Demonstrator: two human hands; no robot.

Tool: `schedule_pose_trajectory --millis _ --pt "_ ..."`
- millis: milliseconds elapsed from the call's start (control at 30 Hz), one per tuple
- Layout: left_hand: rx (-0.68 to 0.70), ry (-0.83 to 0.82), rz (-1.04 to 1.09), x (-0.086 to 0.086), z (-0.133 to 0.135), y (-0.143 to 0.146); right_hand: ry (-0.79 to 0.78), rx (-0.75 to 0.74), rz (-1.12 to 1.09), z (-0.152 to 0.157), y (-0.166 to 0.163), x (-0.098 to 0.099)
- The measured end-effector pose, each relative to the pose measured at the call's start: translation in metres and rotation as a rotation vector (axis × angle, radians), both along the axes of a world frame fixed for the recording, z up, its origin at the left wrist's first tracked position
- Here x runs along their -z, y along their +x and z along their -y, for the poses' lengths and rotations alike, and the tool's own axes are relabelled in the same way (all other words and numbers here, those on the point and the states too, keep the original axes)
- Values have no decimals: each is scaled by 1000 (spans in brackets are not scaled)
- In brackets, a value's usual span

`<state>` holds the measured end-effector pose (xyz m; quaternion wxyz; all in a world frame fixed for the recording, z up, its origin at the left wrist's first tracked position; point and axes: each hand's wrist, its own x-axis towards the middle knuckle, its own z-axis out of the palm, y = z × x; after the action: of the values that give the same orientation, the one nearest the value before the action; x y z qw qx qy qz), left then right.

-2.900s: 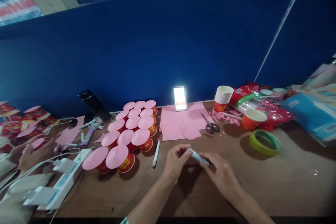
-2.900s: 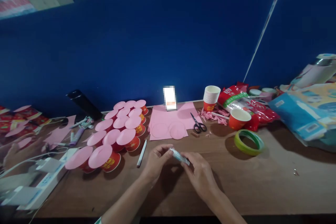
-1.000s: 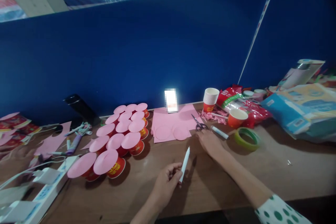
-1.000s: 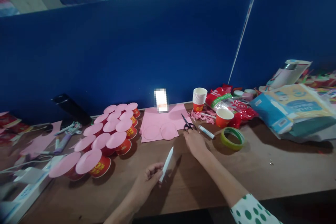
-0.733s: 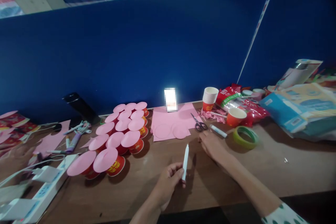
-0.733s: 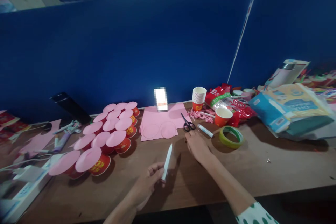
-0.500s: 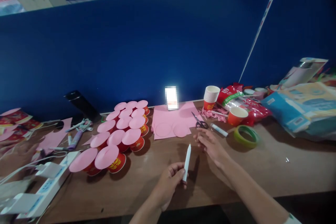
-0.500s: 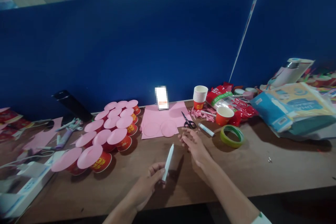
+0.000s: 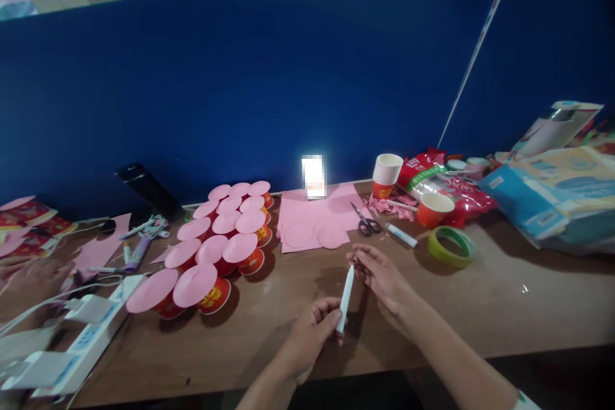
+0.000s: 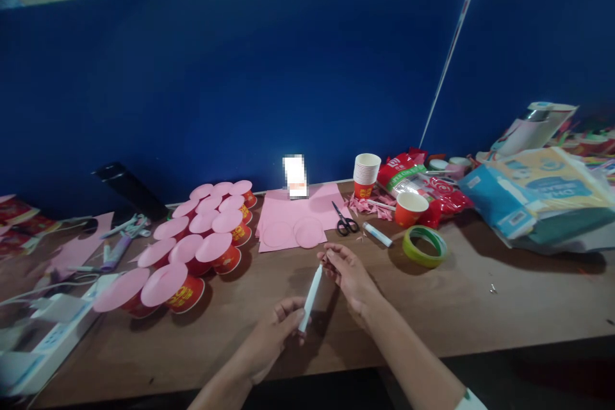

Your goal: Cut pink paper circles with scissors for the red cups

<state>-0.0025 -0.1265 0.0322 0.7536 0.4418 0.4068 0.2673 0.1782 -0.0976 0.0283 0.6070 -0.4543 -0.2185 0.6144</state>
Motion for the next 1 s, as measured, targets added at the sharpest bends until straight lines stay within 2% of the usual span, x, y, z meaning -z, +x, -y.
schedule_pose_trajectory --millis 233,367,467,700,833,1000 --pt "4 -8 -21 -1 0 0 -19 -36 38 5 -3 0" --pt "-51 14 -63 4 0 0 -18 -71 77 8 -6 0" --pt "-74 60 -107 4 0 1 -19 -68 99 10 -9 2" --pt "-5 188 -238 -3 0 5 -8 -39 95 15 -15 4" --pt "43 254 -277 1 1 3 13 -40 99 21 -19 4" --pt "27 328 -299 6 -1 -3 56 -18 138 25 -22 7"
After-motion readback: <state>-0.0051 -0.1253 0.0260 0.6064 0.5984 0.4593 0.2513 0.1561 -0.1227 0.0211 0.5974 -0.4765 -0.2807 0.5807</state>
